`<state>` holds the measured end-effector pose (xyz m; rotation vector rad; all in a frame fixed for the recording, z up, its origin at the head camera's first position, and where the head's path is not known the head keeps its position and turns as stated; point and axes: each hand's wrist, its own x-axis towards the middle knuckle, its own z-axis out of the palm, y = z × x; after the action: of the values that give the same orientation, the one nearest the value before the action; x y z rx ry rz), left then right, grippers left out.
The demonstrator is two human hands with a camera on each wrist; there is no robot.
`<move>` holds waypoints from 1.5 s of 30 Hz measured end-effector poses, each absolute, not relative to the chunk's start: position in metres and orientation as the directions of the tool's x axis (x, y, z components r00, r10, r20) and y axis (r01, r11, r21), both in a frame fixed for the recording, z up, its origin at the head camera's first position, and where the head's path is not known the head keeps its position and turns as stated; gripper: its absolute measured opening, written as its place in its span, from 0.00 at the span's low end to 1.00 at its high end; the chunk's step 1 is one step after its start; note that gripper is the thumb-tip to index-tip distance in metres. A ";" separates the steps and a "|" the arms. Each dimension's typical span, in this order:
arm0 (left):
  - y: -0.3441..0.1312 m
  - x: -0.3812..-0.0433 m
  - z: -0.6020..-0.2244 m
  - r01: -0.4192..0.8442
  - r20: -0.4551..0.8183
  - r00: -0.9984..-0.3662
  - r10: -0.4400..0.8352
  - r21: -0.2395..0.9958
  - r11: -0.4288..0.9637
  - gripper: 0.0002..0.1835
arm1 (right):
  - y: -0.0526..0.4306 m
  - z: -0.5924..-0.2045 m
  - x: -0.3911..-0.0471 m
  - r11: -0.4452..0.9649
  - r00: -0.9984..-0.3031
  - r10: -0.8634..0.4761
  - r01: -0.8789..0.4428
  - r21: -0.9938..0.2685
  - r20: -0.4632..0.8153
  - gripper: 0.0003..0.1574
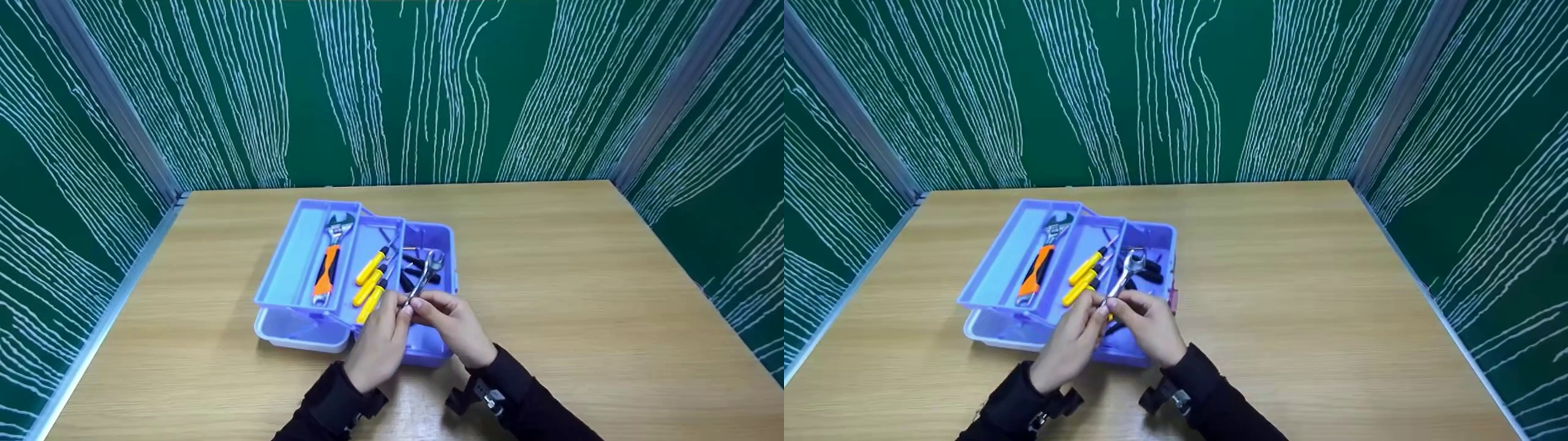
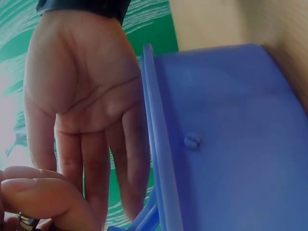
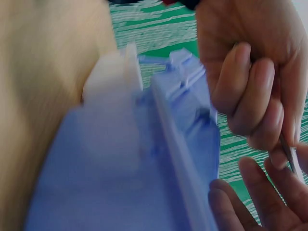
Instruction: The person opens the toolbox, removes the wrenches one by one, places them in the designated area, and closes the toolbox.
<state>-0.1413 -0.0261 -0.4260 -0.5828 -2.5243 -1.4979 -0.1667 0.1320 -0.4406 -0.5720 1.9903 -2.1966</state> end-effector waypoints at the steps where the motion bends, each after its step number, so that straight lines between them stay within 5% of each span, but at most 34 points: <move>1: -0.025 -0.141 -0.427 0.406 0.326 -0.912 0.249 0.808 0.428 0.07 | 0.132 -0.440 -0.166 -0.139 -0.929 -0.329 -0.128 -0.982 0.167 0.17; 12: -0.030 -0.141 -0.419 0.294 0.190 -0.936 0.298 0.886 0.358 0.09 | 0.135 -0.430 -0.164 -0.232 -0.967 -0.255 0.047 -0.972 0.014 0.11; 23: -0.054 -0.145 -0.405 0.485 0.401 -0.874 0.274 0.761 0.431 0.07 | 0.156 -0.416 -0.174 -0.232 -0.990 -0.135 0.061 -0.971 -0.030 0.12; 31: -0.093 -0.160 -0.395 0.617 0.679 -0.726 0.110 0.573 0.540 0.09 | 0.184 -0.408 -0.187 -0.198 -0.999 -0.033 0.032 -0.980 -0.026 0.11; 36: -0.122 -0.166 -0.389 0.503 0.688 -0.726 -0.014 0.544 0.671 0.16 | 0.208 -0.404 -0.200 -0.113 -0.999 -0.026 0.028 -0.993 -0.025 0.12; 45: -0.157 -0.179 -0.395 0.179 0.441 -0.881 -0.173 0.648 0.740 0.27 | 0.251 -0.406 -0.237 0.134 -1.000 0.026 -0.008 -0.991 0.012 0.15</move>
<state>-0.1790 -0.1574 -0.3945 -0.0047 -2.4585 -0.9843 -0.2370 0.2512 -0.4064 0.0188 2.3856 -2.0844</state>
